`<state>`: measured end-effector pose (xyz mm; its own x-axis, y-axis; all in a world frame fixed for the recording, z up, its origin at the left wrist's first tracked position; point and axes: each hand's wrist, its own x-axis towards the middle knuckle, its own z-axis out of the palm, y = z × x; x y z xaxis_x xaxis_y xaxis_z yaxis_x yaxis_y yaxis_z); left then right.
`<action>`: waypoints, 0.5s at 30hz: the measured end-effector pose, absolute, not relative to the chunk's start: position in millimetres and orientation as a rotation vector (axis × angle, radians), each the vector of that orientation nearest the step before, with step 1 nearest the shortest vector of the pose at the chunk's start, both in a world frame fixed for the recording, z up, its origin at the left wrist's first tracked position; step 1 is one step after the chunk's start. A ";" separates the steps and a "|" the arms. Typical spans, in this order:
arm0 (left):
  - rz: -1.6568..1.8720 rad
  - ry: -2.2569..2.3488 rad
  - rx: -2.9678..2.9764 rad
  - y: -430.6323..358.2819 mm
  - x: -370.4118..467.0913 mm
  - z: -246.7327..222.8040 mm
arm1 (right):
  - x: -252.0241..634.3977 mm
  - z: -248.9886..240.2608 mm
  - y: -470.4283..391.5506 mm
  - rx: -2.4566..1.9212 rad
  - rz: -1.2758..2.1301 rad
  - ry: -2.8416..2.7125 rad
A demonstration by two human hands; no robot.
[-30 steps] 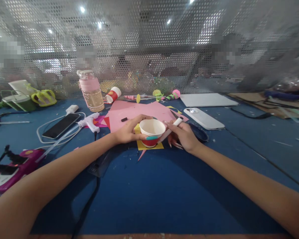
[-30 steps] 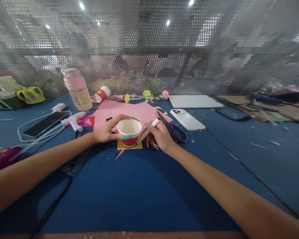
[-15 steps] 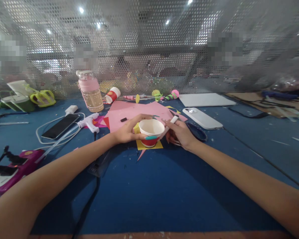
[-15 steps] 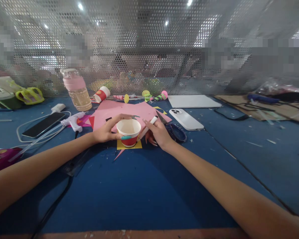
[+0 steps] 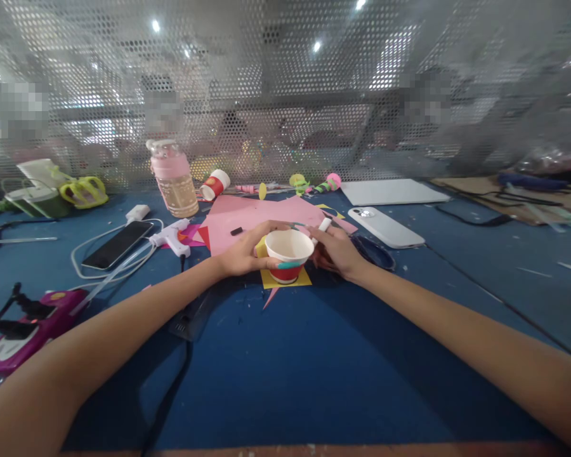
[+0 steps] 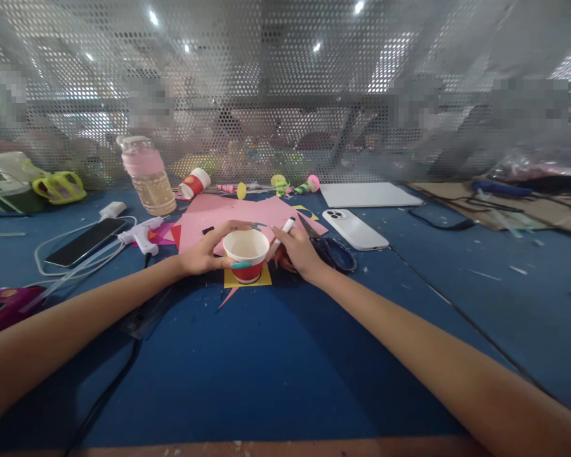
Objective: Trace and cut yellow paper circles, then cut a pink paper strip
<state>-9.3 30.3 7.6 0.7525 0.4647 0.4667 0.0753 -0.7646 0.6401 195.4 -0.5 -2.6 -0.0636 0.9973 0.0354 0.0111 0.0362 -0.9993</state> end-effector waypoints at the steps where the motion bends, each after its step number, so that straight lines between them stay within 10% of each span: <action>1: 0.838 0.404 2.338 30.3 -9.3 7.6 | 194.6 -2.8 1.4 -1.165 1.219 -1.275; 15: 0.875 0.393 2.385 29.6 -8.8 6.1 | 188.0 -5.1 12.2 -1.151 1.227 -1.245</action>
